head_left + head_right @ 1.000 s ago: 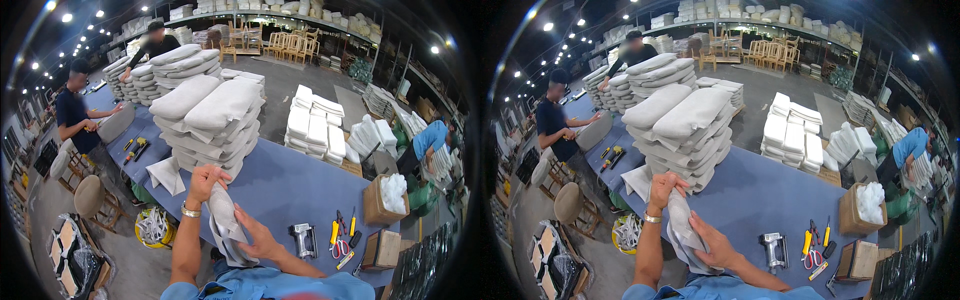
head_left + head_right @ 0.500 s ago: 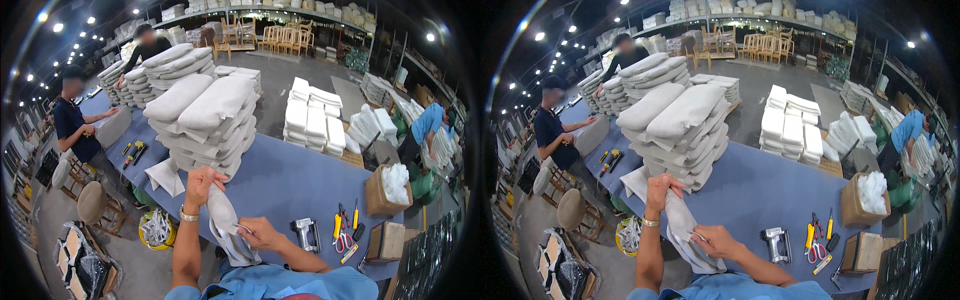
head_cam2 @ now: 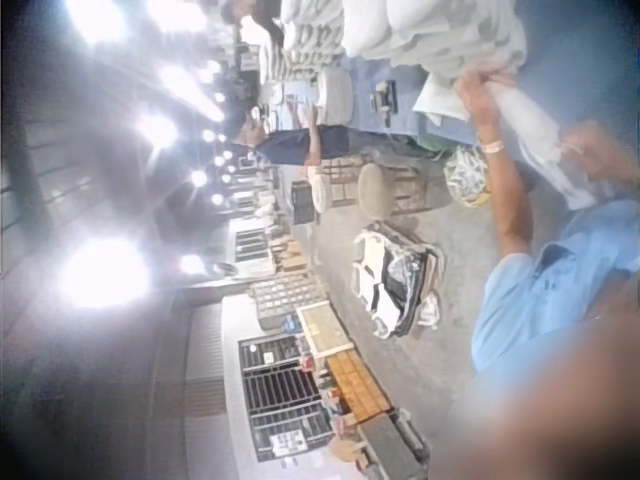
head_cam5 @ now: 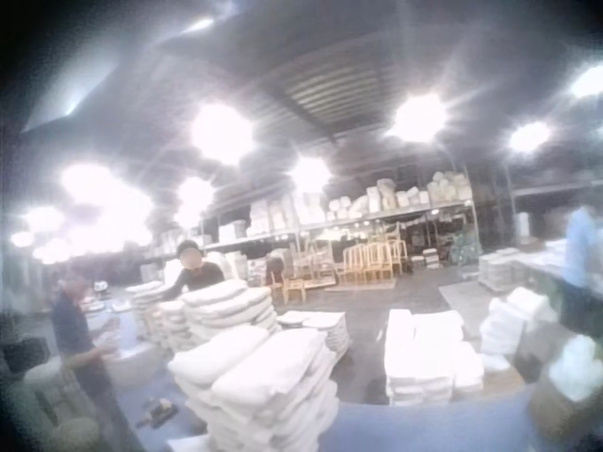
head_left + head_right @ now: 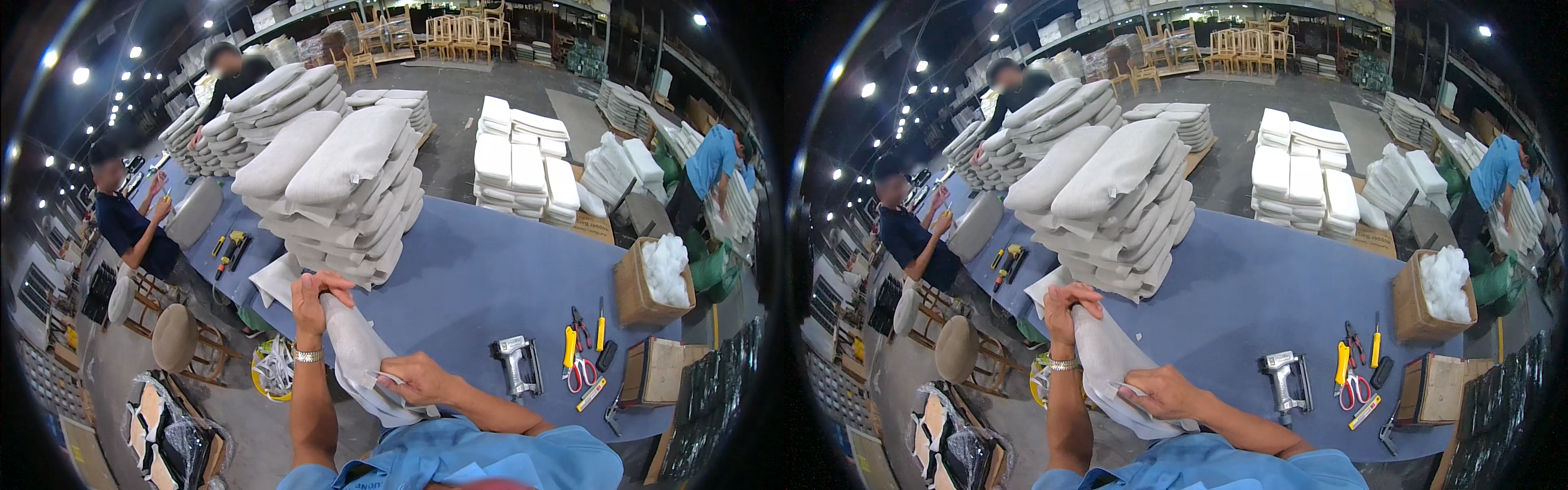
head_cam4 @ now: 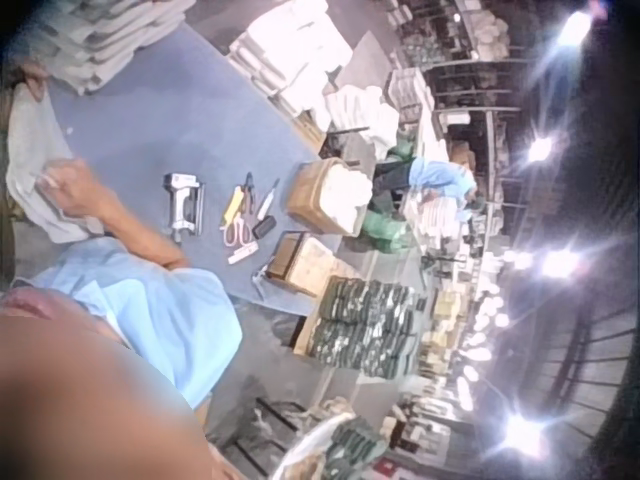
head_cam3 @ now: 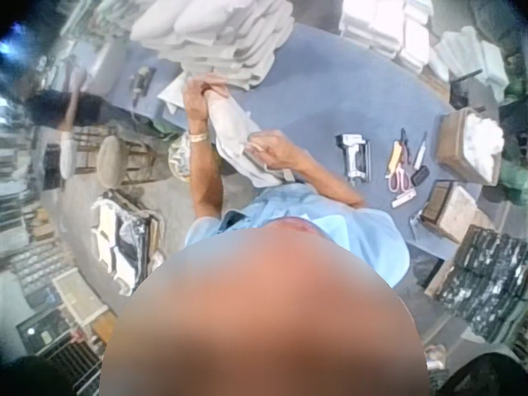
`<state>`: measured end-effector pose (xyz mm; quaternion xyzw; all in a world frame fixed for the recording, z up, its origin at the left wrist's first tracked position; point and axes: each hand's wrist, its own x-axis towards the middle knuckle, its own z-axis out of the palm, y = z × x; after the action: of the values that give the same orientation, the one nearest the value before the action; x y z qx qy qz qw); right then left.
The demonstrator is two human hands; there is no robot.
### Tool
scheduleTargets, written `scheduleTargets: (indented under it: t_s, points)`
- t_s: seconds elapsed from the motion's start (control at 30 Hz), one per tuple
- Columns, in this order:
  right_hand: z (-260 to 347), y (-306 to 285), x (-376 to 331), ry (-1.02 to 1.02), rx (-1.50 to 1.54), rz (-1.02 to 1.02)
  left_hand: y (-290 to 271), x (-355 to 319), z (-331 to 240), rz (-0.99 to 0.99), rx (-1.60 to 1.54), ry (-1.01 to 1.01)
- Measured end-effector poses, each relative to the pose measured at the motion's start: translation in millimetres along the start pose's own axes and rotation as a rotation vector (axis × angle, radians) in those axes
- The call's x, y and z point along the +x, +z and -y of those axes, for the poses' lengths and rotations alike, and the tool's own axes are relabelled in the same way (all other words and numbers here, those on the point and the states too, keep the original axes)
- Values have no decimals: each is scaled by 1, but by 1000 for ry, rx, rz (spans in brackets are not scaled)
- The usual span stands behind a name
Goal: The person inserts foam inserts into fabric covers, trims excess fabric with scissors, and staples the edges closed using a staple gun. The person handles multiple cushions one at a time, stacking finished units on the table.
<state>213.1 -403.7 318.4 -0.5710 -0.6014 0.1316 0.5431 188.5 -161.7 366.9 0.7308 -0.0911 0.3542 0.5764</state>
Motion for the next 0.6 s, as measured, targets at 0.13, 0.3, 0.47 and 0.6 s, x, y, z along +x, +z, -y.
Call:
scheduleTargets:
  t_s: [0.13, 0.3, 0.47, 0.6]
  points:
    - [1, 5, 0, -5, 91, -32, -3, -4, -1, -13, -15, -130]
    - [-7, 4, -5, -52, 98, -104, -13, -5, 20, 26, 101, -98]
    - [-6, -25, -25, 60, 13, -133, 26, 15, 30, -24, -99, -353]
    - [-16, -24, -28, 26, 4, -115, 20, 9, 33, -73, -54, -300]
